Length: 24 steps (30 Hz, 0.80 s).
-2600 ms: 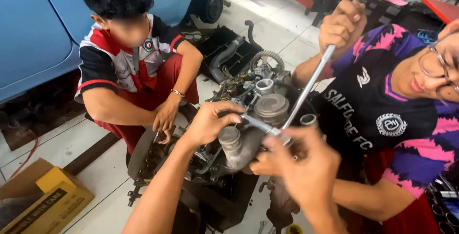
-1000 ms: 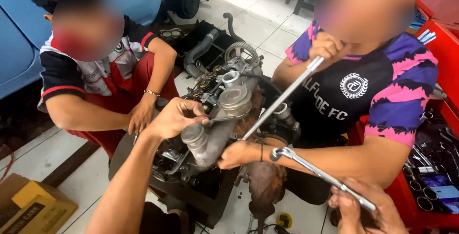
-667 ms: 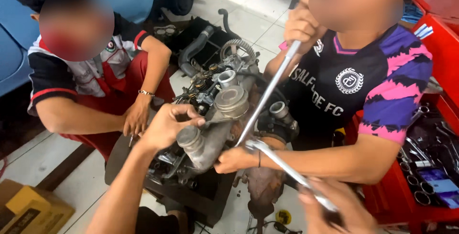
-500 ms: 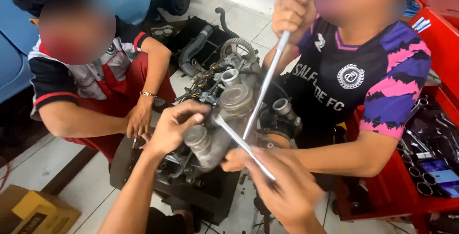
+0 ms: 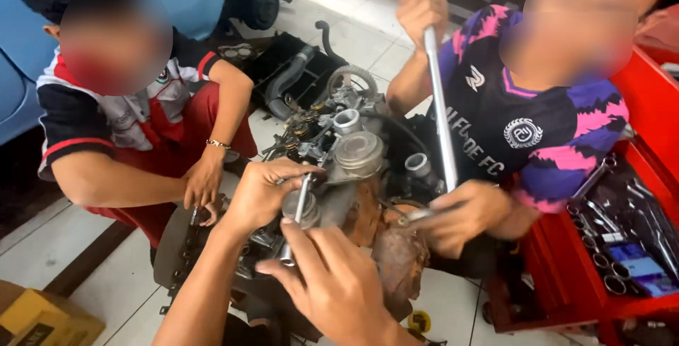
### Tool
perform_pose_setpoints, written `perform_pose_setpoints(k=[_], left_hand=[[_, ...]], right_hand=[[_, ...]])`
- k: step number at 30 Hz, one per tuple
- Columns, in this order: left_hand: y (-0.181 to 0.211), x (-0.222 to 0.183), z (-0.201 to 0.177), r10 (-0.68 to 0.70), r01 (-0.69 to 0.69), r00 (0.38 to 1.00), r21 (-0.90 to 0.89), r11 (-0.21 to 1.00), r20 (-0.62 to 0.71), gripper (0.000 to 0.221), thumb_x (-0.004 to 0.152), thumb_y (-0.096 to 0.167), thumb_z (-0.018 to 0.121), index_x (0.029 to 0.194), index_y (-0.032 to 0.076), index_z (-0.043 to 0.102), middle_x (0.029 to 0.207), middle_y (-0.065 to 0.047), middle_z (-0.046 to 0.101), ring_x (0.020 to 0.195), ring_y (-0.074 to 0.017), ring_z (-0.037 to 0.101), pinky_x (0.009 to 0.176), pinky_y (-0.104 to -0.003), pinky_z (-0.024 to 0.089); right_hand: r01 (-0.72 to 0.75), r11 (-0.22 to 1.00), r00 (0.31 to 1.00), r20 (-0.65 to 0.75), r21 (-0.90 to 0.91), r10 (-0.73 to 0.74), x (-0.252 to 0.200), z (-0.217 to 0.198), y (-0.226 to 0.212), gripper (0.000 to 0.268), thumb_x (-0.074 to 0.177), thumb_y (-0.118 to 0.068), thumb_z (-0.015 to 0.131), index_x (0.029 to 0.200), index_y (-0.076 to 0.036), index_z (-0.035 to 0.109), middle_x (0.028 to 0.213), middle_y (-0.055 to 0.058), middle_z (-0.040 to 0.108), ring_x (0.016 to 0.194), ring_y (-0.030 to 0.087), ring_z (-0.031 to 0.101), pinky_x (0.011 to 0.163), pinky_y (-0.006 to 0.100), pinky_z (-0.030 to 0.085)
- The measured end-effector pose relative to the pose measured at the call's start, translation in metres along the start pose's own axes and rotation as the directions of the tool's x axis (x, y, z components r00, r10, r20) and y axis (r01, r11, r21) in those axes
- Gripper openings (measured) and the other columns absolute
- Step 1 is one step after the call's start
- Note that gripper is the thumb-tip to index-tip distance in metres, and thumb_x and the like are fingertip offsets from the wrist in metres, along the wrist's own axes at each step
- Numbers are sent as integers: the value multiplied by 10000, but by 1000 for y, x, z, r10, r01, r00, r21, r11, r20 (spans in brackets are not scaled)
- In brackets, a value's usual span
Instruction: The person uses a ratchet and socket to loosen and remove bolts from a disassembled engine block while two coworkers assist. The camera wearer repeatedly positions the tool, turns the ratchet, and removes fasteners from the engine's cylinder head area.
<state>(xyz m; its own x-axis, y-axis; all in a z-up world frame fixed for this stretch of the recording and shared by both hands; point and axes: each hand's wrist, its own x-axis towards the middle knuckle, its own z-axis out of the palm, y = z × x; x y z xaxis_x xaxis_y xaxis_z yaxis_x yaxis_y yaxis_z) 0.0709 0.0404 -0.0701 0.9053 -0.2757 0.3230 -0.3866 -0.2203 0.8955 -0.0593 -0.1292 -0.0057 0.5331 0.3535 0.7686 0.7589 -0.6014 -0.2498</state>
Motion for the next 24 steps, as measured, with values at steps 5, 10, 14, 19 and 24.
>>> perform_pose_setpoints(k=[5, 10, 14, 19, 24], left_hand=[[3, 1, -1, 90, -89, 996, 112, 990, -3, 351, 841, -44, 688, 1147, 102, 783, 1038, -64, 768, 937, -169, 713, 859, -292, 564], [-12, 9, 1, 218, -223, 973, 81, 971, 76, 353, 810, -37, 738, 1139, 82, 786, 1091, -83, 710, 1013, -191, 663, 891, -303, 523], [-5, 1, 0, 163, -165, 986, 30, 986, 39, 297, 847, -19, 729, 1131, 57, 772, 1085, -57, 724, 1016, -174, 674, 905, -290, 527], [0, -6, 6, 129, -126, 991, 80, 989, -30, 266, 850, 8, 762, 1113, -2, 722, 1056, -56, 724, 976, -151, 686, 889, -291, 522], [-12, -3, 9, 102, -105, 993, -50, 993, -64, 242, 842, 6, 771, 1071, -22, 695, 1012, -64, 696, 933, -125, 635, 813, -277, 513]], right_hand=[[-39, 999, 999, -26, -1, 39, 4, 17, -11, 444, 898, -323, 836, 1177, -9, 692, 880, 86, 613, 737, 228, 637, 609, 352, 513], [-52, 998, 998, 24, -19, 53, 7, 24, -15, 300, 940, -249, 793, 1122, -33, 693, 804, 51, 556, 724, 230, 617, 622, 370, 507], [-143, 988, 973, -173, 59, 151, -10, 9, 12, 124, 935, -170, 721, 1037, -103, 698, 786, 63, 640, 672, 220, 633, 608, 370, 507], [-531, 786, 807, -95, 316, 583, 2, -25, 72, 182, 1003, -129, 626, 1147, -45, 698, 739, 49, 665, 630, 117, 614, 565, 290, 478], [-472, 730, 812, -78, 494, 578, 5, -18, 90, 187, 1016, -63, 612, 1184, 1, 664, 878, 27, 685, 758, 62, 649, 670, 229, 559]])
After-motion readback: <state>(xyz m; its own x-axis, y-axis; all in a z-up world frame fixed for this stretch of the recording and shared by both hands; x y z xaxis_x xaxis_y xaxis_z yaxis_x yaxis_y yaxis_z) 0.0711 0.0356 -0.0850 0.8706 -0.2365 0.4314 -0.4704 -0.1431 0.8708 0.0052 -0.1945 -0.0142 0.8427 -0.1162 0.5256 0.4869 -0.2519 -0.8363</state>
